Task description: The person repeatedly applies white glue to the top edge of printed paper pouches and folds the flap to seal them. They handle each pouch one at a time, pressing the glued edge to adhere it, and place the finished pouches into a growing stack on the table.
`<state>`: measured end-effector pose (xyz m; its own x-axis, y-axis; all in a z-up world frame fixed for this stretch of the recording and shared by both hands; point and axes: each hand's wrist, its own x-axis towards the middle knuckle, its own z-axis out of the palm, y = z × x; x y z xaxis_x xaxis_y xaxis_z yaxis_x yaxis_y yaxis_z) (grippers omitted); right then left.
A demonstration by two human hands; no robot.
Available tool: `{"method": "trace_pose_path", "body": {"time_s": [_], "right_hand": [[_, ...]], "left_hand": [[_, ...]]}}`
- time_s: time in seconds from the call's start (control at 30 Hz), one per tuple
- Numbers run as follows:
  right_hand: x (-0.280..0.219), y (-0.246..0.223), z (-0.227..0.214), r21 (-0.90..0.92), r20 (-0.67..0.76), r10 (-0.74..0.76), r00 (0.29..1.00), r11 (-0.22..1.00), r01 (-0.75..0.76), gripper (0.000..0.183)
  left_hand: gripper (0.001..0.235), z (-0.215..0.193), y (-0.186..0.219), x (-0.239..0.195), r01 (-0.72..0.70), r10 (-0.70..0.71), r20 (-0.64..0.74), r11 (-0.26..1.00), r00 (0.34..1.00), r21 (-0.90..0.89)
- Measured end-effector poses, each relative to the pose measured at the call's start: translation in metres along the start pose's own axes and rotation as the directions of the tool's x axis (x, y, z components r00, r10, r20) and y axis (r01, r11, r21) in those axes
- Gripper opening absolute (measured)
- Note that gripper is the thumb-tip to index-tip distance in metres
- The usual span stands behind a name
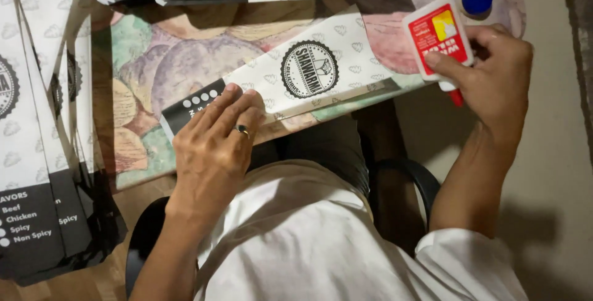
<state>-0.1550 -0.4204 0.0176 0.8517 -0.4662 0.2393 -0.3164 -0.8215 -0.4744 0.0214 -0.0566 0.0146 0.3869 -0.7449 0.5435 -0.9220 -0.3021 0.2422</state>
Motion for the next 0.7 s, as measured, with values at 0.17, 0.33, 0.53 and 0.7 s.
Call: {"method": "trace_pose_path", "body": {"time_s": [0.17,0.33,0.53,0.7], "right_hand": [[-0.02,-0.003,0.016,0.721,-0.292,0.265,0.919,0.692,0.03,0.038],[-0.032,-0.047,0.034,0.727,-0.412,0.146,0.899,0.648,0.228,0.044],[-0.046,-0.051,0.054,0.606,-0.375,0.115,0.92,0.782,0.149,0.054],[-0.043,-0.027,0.041,0.592,-0.453,0.101,0.886,0.778,0.213,0.046]], "left_hand": [[0.006,0.001,-0.019,0.0,0.157,-0.145,0.135,0.984,0.98,-0.087],[0.021,-0.008,-0.033,0.014,0.249,-0.239,0.298,0.968,0.924,0.003],[0.019,-0.01,-0.046,0.023,0.253,-0.208,0.281,0.959,0.937,-0.131],[0.021,-0.014,-0.05,0.027,0.344,-0.265,0.316,0.911,0.911,-0.227]]}}
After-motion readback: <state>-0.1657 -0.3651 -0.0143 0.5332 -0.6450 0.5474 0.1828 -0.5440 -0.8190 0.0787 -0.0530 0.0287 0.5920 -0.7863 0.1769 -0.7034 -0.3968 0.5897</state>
